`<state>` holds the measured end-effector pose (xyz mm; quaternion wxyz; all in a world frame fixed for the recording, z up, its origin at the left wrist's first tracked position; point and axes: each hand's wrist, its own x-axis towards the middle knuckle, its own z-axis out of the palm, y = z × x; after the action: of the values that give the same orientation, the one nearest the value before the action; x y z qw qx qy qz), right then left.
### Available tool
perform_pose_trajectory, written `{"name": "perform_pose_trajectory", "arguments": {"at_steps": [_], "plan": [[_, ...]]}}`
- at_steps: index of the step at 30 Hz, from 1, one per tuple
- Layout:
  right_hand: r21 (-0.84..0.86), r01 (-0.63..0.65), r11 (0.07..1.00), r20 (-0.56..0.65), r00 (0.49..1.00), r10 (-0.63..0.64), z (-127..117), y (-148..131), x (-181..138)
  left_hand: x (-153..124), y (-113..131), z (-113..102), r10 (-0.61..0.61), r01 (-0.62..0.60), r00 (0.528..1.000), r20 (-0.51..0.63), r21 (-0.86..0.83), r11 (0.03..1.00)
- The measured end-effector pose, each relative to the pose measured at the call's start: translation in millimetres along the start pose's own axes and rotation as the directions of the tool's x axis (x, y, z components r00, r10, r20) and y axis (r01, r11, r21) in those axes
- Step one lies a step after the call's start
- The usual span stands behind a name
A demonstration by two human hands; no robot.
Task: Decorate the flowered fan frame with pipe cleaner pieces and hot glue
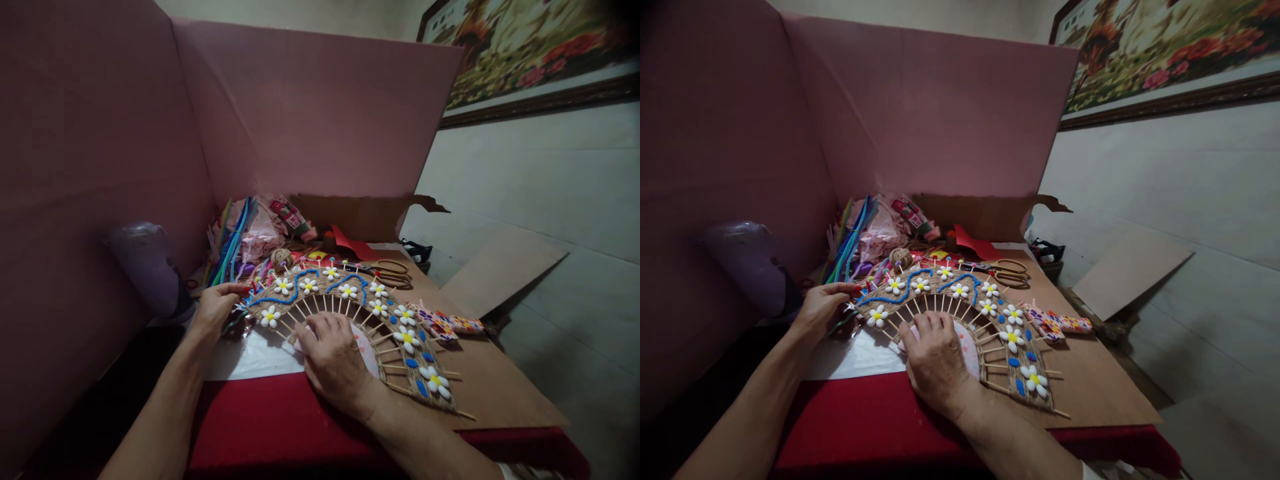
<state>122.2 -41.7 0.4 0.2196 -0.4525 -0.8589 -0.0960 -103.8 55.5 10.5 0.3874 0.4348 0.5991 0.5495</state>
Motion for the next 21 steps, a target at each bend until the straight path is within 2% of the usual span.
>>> {"name": "perform_pose_trajectory", "arguments": {"at_steps": [9, 21], "plan": [[-0.004, -0.001, 1.000, -0.022, 1.000, 0.001, -0.5, -1.3, 0.5, -0.9, 1.5, 0.6, 0.004, -0.004, 1.000, -0.004, -0.003, 1.000], [-0.012, -0.005, 1.000, 0.013, 1.000, 0.005, -0.7, -1.4, 0.6, 0.4, -0.6, 0.2, 0.013, -0.013, 1.000, -0.012, 0.000, 1.000]]}}
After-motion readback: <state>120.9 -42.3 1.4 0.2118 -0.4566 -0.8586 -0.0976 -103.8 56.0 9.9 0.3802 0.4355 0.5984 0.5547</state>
